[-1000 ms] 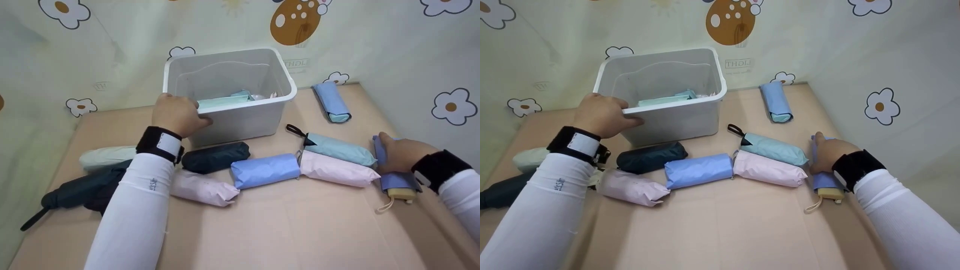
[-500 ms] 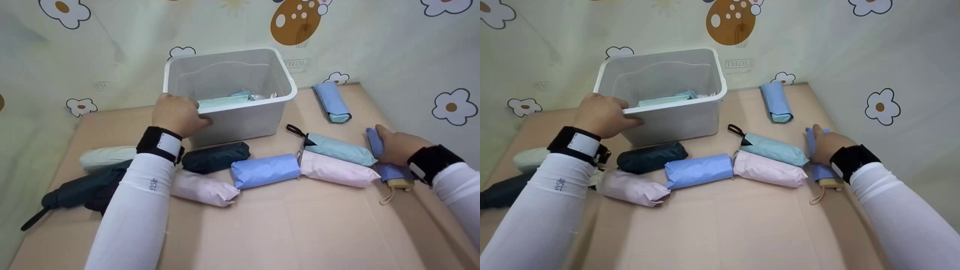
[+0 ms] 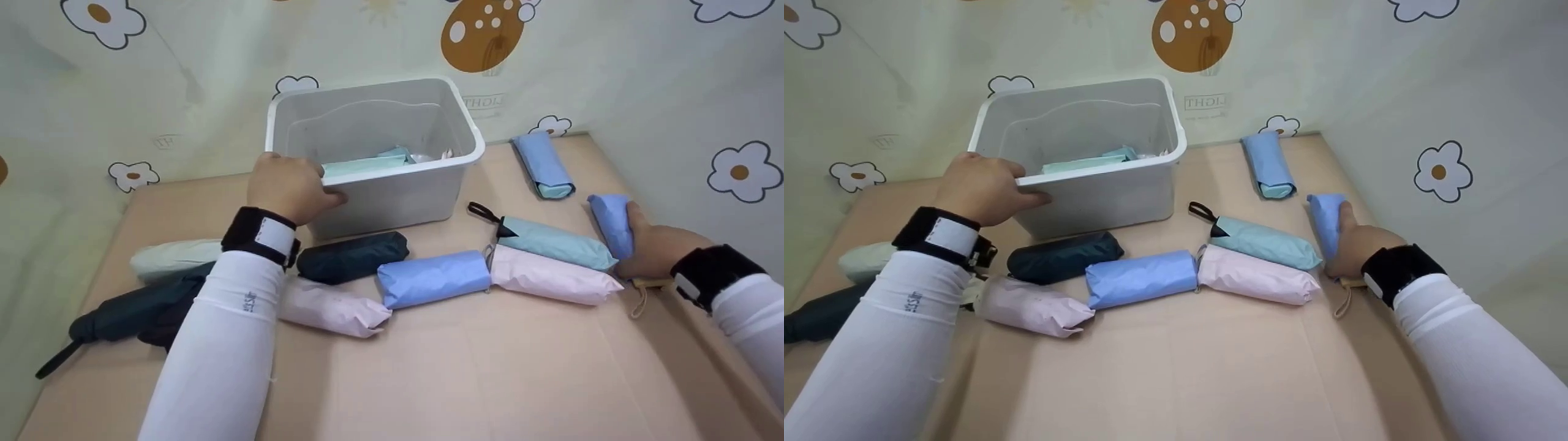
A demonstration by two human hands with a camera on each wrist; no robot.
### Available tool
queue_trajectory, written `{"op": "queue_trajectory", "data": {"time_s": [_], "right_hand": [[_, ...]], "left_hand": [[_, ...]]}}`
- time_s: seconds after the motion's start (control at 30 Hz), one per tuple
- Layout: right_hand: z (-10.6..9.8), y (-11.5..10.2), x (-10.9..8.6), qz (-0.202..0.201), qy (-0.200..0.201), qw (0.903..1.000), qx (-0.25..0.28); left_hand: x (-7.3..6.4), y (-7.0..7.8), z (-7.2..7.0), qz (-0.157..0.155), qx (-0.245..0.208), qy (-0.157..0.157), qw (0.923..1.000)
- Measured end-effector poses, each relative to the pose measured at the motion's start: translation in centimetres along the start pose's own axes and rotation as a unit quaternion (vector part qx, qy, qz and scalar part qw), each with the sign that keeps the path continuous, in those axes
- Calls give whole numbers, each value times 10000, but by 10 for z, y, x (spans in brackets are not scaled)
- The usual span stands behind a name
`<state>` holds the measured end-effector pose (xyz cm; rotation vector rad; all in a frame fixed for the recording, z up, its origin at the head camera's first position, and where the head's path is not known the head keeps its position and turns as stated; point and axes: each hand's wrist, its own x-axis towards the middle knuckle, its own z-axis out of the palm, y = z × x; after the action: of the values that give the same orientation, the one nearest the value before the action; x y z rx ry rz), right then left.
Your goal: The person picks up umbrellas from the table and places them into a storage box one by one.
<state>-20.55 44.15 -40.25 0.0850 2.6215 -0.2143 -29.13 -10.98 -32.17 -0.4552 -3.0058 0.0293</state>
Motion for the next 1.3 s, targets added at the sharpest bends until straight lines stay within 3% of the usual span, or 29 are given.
{"op": "queue_trajectory", "data": {"time_s": [0.2, 0.5, 0.77, 1.07, 1.3], "right_hand": [[-3, 0, -3, -1, -74, 9995, 294], [-21, -1, -8, -242, 707, 9972, -29], [-43, -18, -19, -381, 1639, 9850, 380], [-74, -66, -31, -443, 2469, 9633, 950], [-97, -131, -36, -1079, 3017, 9399, 1180]], "left_hand": [[-1, -1, 1, 7, 75, -20, 10000], [-2, -1, 4, -10, 19, 12, 10000], [-1, 0, 4, 22, 75, 68, 9999], [-1, 0, 2, 70, 164, 49, 9998], [-1, -1, 1, 23, 51, 64, 10000]]}}
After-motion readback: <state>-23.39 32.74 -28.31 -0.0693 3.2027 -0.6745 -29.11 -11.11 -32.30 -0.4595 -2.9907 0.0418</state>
